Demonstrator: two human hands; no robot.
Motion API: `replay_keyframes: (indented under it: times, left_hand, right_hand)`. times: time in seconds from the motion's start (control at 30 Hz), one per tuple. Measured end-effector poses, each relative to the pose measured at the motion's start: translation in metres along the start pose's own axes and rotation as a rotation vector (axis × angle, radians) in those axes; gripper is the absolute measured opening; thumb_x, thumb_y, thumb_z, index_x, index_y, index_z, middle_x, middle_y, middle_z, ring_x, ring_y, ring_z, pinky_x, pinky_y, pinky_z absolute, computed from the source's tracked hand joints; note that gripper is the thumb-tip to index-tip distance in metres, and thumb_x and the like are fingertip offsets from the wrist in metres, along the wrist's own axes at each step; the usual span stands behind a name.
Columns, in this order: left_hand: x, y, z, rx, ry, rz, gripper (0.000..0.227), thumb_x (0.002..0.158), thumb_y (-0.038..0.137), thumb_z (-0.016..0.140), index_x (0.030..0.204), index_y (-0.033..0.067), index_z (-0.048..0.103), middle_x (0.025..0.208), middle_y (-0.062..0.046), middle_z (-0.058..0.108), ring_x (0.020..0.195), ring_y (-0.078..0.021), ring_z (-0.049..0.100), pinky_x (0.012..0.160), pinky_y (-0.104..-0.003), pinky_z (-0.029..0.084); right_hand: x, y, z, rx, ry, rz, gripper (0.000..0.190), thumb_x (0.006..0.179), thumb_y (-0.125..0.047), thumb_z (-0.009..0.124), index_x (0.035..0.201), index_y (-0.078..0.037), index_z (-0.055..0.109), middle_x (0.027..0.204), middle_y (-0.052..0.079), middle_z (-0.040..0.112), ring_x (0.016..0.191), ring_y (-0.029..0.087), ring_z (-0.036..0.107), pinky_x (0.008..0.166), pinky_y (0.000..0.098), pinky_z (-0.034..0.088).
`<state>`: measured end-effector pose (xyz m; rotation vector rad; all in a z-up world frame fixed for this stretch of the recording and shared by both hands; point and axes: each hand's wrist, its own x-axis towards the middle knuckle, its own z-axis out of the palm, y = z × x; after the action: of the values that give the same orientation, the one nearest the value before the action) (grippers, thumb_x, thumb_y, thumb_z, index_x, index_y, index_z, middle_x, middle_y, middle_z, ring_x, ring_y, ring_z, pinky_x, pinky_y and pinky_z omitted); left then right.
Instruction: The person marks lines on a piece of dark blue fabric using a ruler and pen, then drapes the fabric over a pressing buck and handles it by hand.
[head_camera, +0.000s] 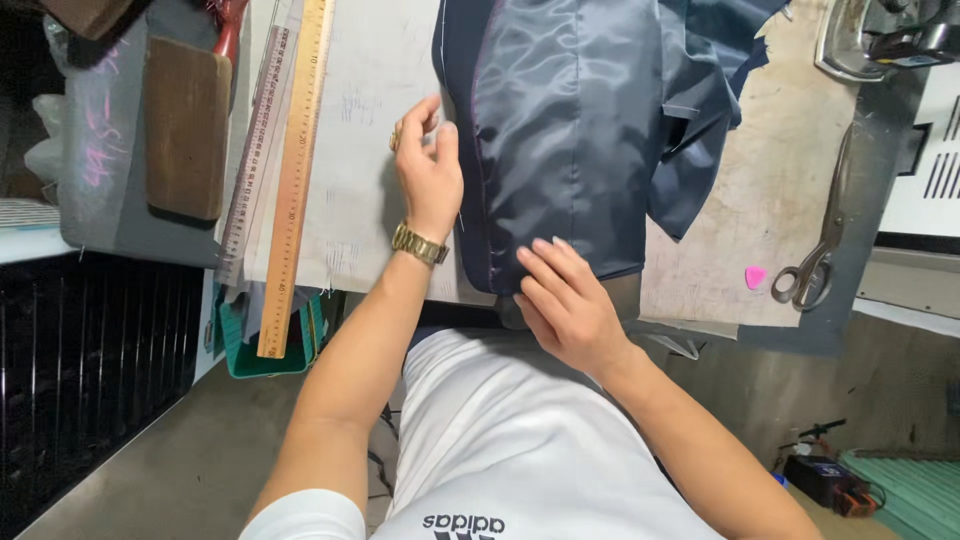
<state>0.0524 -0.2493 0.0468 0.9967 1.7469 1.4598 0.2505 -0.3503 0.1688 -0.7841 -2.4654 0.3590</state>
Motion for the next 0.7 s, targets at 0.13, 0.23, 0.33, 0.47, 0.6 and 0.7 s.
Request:
replay_keyframes:
  times: [0.13, 0.23, 0.33, 0.47, 0.6, 0.7]
  left_hand:
    - [0.013, -0.017, 0.01, -0.032, -0.105, -0.047, 0.033, 0.094, 0.02, 0.059, 0.126, 0.0113, 0.066, 0.124, -0.01, 0.068, 0.112, -0.0194, 0.064, 0.091, -0.032, 0.062]
    - [0.01, -0.041, 0.015, 0.0, -0.198, -0.038, 0.031, 0.103, 0.031, 0.062, 0.125, 0.0099, 0.068, 0.117, -0.01, 0.066, 0.11, -0.0299, 0.069, 0.086, -0.038, 0.063]
    - [0.008, -0.046, 0.015, 0.016, -0.18, -0.002, 0.029, 0.103, 0.028, 0.061, 0.124, 0.0097, 0.069, 0.115, -0.012, 0.067, 0.109, -0.0321, 0.069, 0.083, -0.041, 0.062]
    - [-0.006, -0.024, -0.002, -0.008, -0.177, 0.067, 0.03, 0.103, 0.021, 0.059, 0.13, 0.0099, 0.064, 0.123, -0.012, 0.063, 0.115, -0.0322, 0.065, 0.086, -0.038, 0.062]
    - [-0.029, 0.003, -0.019, 0.091, -0.118, 0.376, 0.027, 0.107, 0.016, 0.054, 0.131, 0.0091, 0.063, 0.131, -0.011, 0.059, 0.124, -0.03, 0.059, 0.1, -0.042, 0.054]
    - [-0.05, 0.02, -0.021, 0.105, -0.249, 0.602, 0.032, 0.104, 0.025, 0.062, 0.131, 0.0088, 0.067, 0.142, -0.017, 0.057, 0.134, -0.0352, 0.054, 0.112, -0.047, 0.042]
  right_hand:
    - [0.02, 0.016, 0.009, -0.201, -0.134, 0.01, 0.019, 0.103, -0.015, 0.067, 0.107, 0.004, 0.063, 0.132, 0.021, 0.065, 0.127, 0.041, 0.059, 0.112, 0.0596, 0.045]
    - [0.011, 0.018, 0.013, -0.233, 0.086, -0.012, 0.022, 0.093, -0.015, 0.076, 0.101, 0.005, 0.071, 0.121, 0.022, 0.073, 0.117, 0.04, 0.069, 0.107, 0.0534, 0.051]
    - [-0.002, 0.015, 0.001, -0.204, 0.031, 0.006, 0.02, 0.092, -0.013, 0.076, 0.101, 0.005, 0.071, 0.123, 0.024, 0.072, 0.118, 0.041, 0.068, 0.106, 0.0544, 0.052]
    - [-0.019, 0.015, -0.011, -0.17, 0.011, 0.034, 0.017, 0.091, -0.008, 0.075, 0.101, 0.005, 0.071, 0.126, 0.023, 0.072, 0.119, 0.04, 0.068, 0.106, 0.0535, 0.052]
    - [-0.024, 0.017, -0.013, -0.157, 0.073, 0.062, 0.017, 0.089, -0.006, 0.076, 0.101, 0.005, 0.071, 0.122, 0.023, 0.073, 0.115, 0.04, 0.07, 0.103, 0.0535, 0.054]
    - [-0.005, 0.014, -0.01, -0.15, 0.125, 0.032, 0.02, 0.089, -0.009, 0.077, 0.101, 0.006, 0.071, 0.121, 0.023, 0.073, 0.114, 0.041, 0.07, 0.103, 0.0553, 0.054]
